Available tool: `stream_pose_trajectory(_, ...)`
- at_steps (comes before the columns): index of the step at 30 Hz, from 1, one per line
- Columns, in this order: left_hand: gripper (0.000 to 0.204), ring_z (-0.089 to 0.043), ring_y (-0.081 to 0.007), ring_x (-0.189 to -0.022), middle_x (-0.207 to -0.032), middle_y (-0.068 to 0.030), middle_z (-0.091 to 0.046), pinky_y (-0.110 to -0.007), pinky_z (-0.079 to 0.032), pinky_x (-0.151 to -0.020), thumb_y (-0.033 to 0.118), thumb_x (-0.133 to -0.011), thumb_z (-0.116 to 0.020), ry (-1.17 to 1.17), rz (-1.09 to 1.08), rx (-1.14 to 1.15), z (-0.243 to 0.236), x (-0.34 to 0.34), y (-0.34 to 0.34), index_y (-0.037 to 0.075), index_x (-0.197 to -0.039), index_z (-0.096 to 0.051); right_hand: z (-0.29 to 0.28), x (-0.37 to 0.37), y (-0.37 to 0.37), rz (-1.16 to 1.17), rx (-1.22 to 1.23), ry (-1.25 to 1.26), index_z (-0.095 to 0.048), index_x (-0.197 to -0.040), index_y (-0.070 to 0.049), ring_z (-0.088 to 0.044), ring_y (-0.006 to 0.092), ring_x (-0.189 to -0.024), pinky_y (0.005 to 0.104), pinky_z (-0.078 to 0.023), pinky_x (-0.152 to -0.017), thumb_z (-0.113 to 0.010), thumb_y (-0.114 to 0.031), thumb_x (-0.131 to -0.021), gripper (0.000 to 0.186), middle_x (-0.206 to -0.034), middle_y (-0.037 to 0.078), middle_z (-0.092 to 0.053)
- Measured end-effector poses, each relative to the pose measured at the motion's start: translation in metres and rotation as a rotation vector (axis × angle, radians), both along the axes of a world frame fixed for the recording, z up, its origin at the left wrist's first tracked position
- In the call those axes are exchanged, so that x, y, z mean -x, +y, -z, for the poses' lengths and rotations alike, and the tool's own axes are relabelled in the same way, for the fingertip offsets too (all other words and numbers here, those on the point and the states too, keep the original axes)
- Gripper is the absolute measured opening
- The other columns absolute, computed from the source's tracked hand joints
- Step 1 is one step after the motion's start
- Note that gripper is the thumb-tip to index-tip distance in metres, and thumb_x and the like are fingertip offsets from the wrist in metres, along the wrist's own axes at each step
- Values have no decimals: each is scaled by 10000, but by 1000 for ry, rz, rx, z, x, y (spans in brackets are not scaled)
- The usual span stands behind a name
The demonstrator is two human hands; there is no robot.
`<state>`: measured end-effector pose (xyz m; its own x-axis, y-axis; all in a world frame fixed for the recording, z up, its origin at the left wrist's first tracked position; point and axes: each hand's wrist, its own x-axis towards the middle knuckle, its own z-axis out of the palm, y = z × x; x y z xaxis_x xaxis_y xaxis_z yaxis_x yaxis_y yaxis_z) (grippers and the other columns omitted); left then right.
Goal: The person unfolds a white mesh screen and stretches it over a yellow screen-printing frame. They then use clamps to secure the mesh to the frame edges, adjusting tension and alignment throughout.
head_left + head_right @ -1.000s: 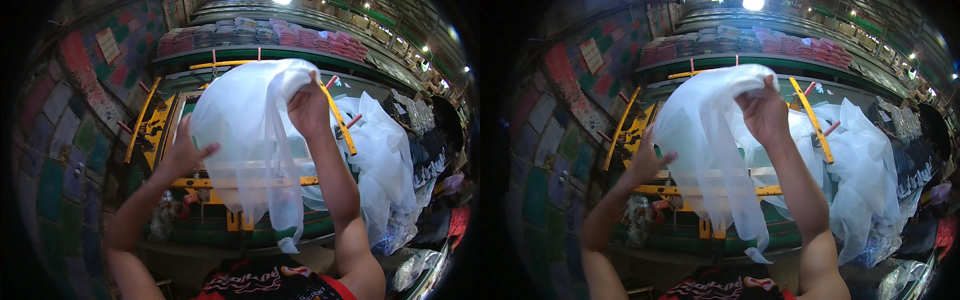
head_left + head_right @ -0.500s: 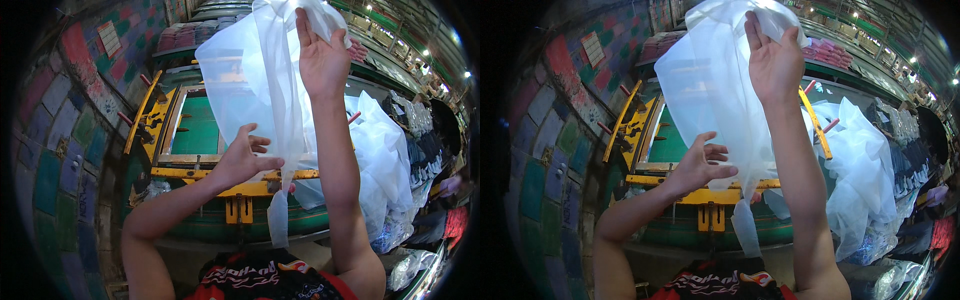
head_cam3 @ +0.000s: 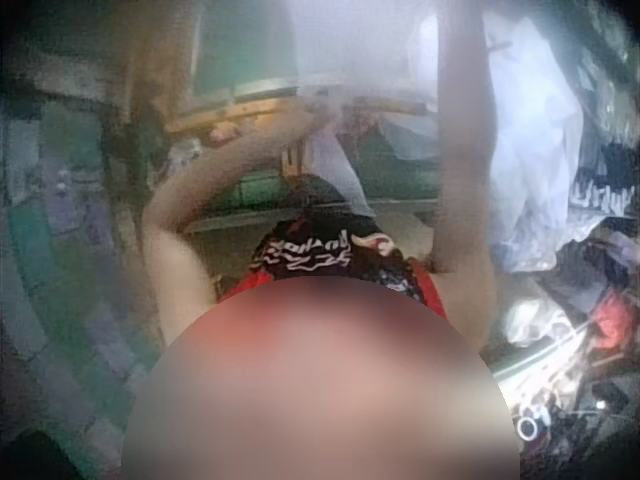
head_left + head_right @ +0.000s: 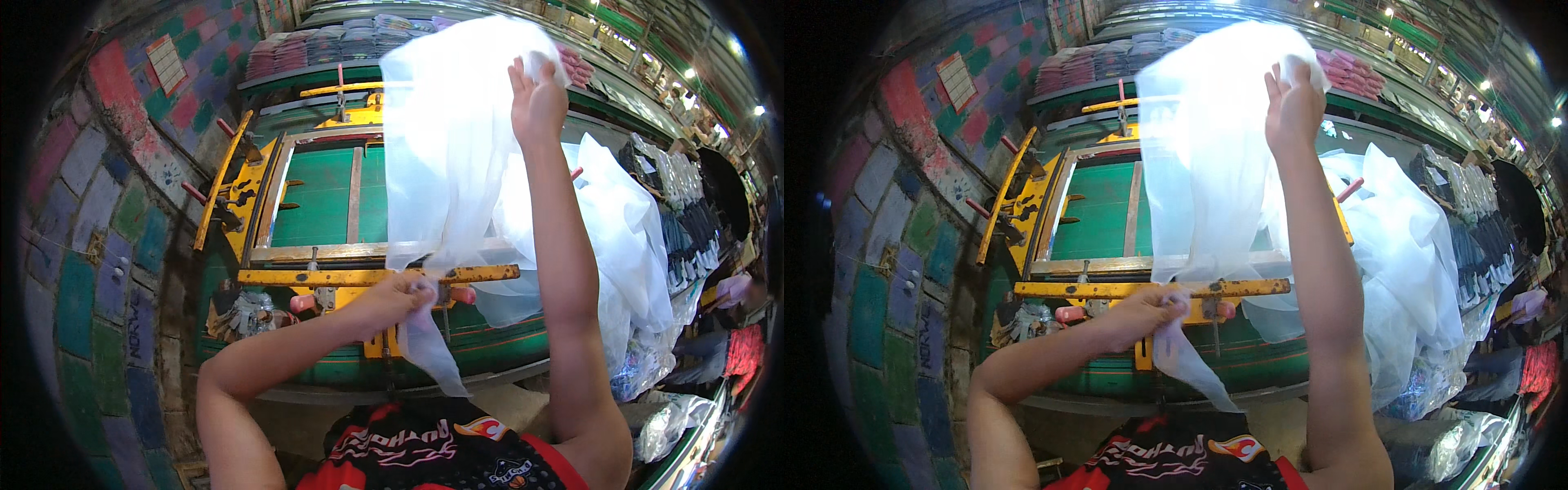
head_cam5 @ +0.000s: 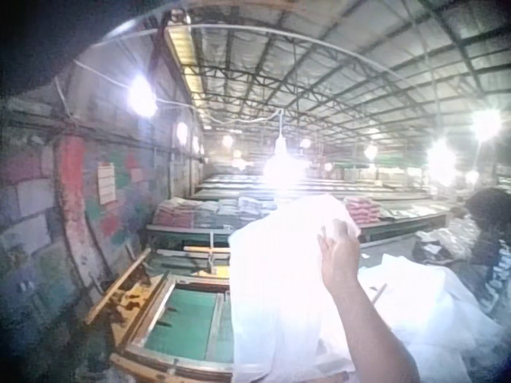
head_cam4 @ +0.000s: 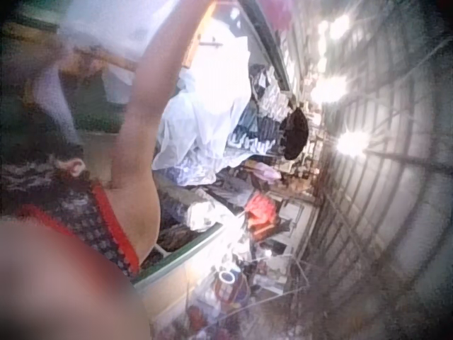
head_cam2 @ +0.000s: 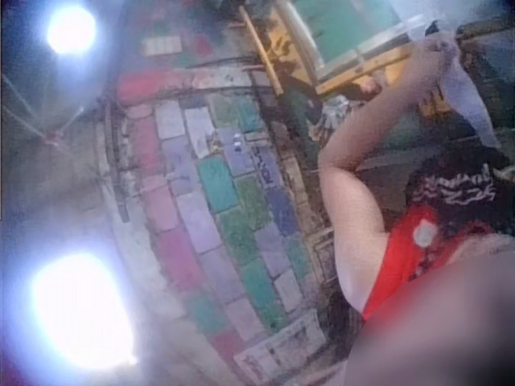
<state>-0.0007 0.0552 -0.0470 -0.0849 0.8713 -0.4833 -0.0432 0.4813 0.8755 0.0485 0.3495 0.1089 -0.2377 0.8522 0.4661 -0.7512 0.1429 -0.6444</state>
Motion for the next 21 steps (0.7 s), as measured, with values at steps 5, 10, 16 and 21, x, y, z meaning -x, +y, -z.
stream_pose_trajectory(5, 248, -525, -78, -866, -939, -7, -578, -253, -454, -763, 235, -1024, -560, 113, -63, -174, -48, 21, -23, 38, -1171, -593, 29, -39, -17, -56, -94, -1105, -367, -1429, 85, -610, 327, -1184, 411, -572, -891, -602, -190, -974, 582, -1389, 234, -514)
stream_pose_trajectory(10, 156, -495, -63, -825, -912, 15, -564, -221, -422, -736, 187, -1035, -531, 189, 3, -283, -81, 34, -40, 54, -1077, -600, 73, -44, -102, -223, -929, -765, -625, -1258, -31, -635, 258, -1148, 386, -541, -928, -703, -281, -908, 437, -1255, 147, -647)
stream_pose_trajectory(16, 131, -533, -66, -892, -961, 6, -607, -236, -450, -794, 60, -1003, -554, 271, 79, -491, -93, 38, -63, 9, -1097, -629, 82, -25, -145, -855, -1024, -688, -688, -1083, -17, -684, 224, -908, 354, -524, -776, -671, -294, -937, 314, -991, 129, -716)
stream_pose_trajectory(21, 124, -560, -114, -807, -869, -71, -661, -275, -472, -751, 49, -984, -567, 519, -45, -445, -91, 40, -92, -2, -1059, -652, 74, -31, -160, -811, -1120, -829, -694, -929, -4, -640, 228, -655, 361, -486, -621, -619, -203, -971, 216, -750, 111, -687)
